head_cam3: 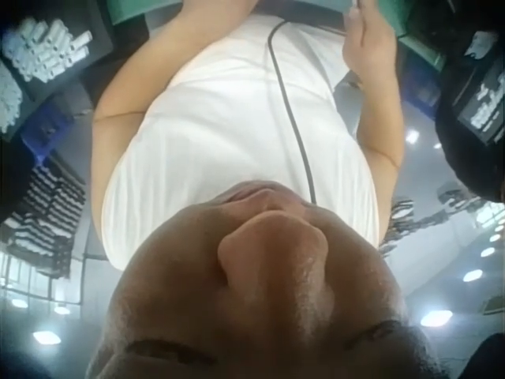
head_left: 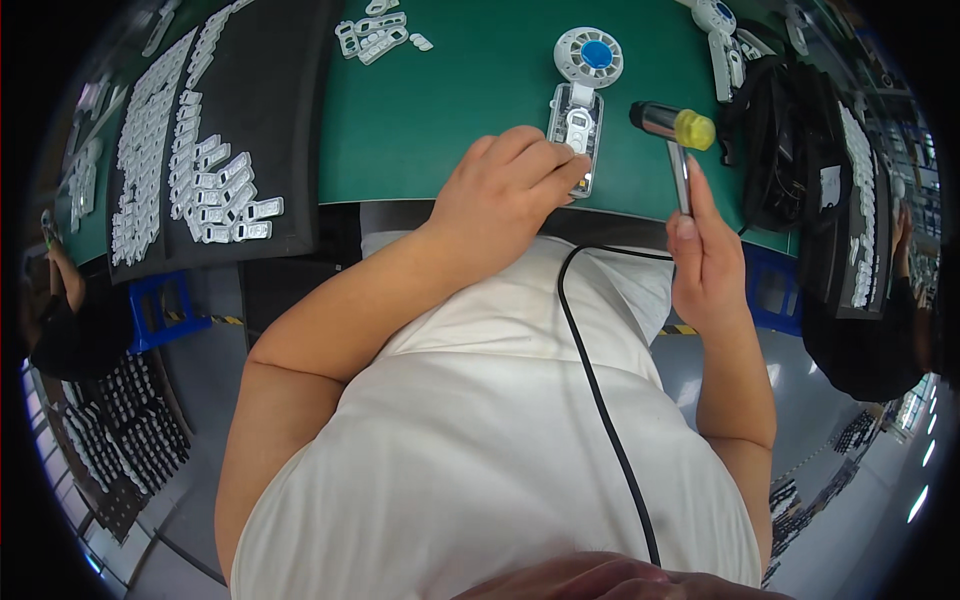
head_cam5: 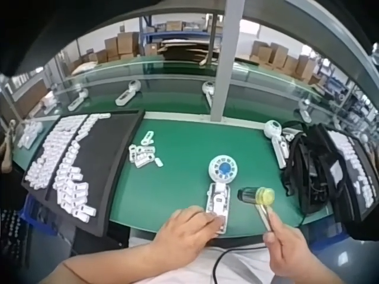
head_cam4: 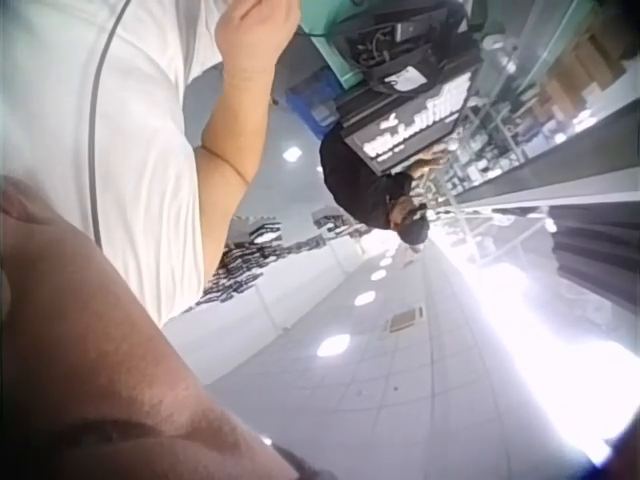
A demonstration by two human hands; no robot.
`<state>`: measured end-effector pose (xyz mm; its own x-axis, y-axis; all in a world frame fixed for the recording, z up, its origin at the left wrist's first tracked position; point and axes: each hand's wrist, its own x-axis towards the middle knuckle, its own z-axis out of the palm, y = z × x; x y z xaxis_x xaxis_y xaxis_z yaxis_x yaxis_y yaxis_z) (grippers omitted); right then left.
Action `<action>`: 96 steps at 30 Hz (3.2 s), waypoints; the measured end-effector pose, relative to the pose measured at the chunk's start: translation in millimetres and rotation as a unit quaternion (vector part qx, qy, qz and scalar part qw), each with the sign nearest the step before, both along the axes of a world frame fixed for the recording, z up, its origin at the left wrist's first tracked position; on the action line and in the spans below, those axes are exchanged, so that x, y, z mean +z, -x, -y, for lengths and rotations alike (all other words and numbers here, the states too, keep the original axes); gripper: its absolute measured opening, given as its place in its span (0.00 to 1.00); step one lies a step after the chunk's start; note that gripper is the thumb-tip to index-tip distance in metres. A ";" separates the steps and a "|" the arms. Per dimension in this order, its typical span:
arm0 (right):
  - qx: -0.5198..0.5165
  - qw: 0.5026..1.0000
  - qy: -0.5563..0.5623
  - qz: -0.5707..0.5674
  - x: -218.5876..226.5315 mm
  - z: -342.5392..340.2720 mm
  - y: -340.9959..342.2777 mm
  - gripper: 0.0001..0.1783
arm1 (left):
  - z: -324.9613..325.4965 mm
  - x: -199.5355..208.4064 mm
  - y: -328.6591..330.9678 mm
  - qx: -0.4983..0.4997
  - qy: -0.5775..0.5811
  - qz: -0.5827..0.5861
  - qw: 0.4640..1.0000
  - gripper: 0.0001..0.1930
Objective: Assembling plastic handheld fan components by inserting internal parts and securing them using a small mallet.
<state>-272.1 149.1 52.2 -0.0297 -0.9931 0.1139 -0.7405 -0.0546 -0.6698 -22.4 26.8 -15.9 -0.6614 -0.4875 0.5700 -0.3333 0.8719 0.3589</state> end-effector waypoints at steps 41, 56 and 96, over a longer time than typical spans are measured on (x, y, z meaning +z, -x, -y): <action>-0.129 0.943 -0.052 -0.302 -21.0 36.1 37.1 0.28 | 19.0 4.3 0.5 -0.013 -0.093 0.016 0.995 0.32; 0.050 0.994 0.095 -0.032 -44.8 45.3 -25.5 0.28 | 19.1 6.6 -1.1 -0.014 -0.115 0.024 0.993 0.32; 0.062 0.969 0.029 -0.236 37.8 281.9 107.7 0.31 | 26.9 22.5 -27.6 -0.036 -0.098 -0.004 0.995 0.19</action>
<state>-379.7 -132.8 90.0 0.1589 -0.9771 0.1415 -0.9492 -0.1906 -0.2503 5.2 -0.1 6.6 -0.6946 -0.5413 0.4738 -0.2697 0.8065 0.5261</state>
